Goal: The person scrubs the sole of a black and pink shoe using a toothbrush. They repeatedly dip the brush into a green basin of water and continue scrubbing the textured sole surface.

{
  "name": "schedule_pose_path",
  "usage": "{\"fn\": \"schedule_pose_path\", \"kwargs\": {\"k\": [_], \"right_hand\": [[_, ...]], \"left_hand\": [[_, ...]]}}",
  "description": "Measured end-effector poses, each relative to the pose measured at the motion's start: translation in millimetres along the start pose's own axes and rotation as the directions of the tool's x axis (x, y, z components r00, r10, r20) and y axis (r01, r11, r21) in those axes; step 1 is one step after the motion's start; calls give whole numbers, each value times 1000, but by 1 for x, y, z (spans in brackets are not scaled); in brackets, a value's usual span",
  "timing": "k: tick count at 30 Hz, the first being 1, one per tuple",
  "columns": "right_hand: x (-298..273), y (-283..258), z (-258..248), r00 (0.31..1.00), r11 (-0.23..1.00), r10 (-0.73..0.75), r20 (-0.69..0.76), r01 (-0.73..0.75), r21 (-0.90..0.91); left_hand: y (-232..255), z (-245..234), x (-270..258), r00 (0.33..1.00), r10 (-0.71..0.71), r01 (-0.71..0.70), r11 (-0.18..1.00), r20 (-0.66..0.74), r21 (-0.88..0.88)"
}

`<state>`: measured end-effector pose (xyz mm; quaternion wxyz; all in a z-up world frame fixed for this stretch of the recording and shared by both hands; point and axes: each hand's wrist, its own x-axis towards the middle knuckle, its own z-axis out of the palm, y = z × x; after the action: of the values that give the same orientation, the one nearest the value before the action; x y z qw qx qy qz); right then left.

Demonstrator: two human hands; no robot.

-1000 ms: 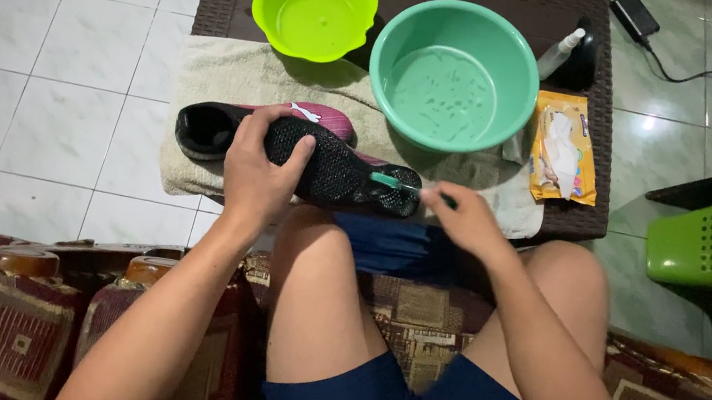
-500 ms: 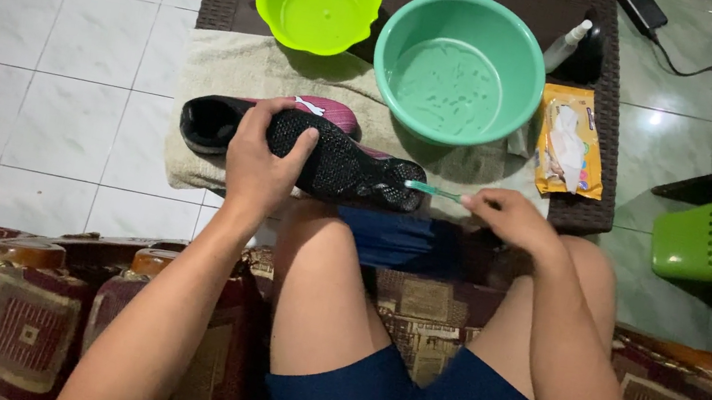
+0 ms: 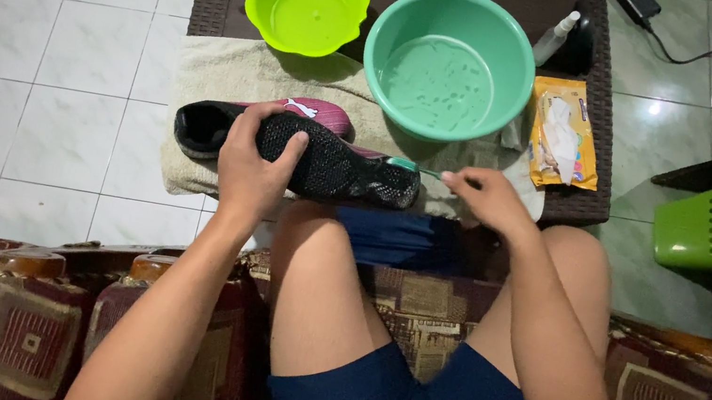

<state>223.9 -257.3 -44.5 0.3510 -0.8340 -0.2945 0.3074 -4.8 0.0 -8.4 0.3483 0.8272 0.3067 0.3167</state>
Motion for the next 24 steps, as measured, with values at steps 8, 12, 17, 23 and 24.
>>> {"fn": "schedule_pose_path", "kwargs": {"k": [8, 12, 17, 23, 24], "right_hand": [[-9, 29, -38, 993, 993, 40, -111, -52, -104], [-8, 11, -8, 994, 998, -69, -89, 68, -6], [-2, 9, -7, 999, 998, 54, 1, -54, -37], [-1, 39, -42, 985, 984, 116, -127, -132, -123], [2, 47, -42, 981, 982, 123, -152, -142, -125]], "left_hand": [[1, 1, 2, 1000, -26, 26, 1000, 2, -1], [4, -1, 1, 1000, -21, 21, 1000, 6, 10], [3, -1, 2, 1000, 13, -13, 1000, -12, 2], [4, 0, 2, 1000, -15, 15, 1000, -14, -14], [3, 0, 2, 1000, -17, 17, 1000, -8, -10]]}}
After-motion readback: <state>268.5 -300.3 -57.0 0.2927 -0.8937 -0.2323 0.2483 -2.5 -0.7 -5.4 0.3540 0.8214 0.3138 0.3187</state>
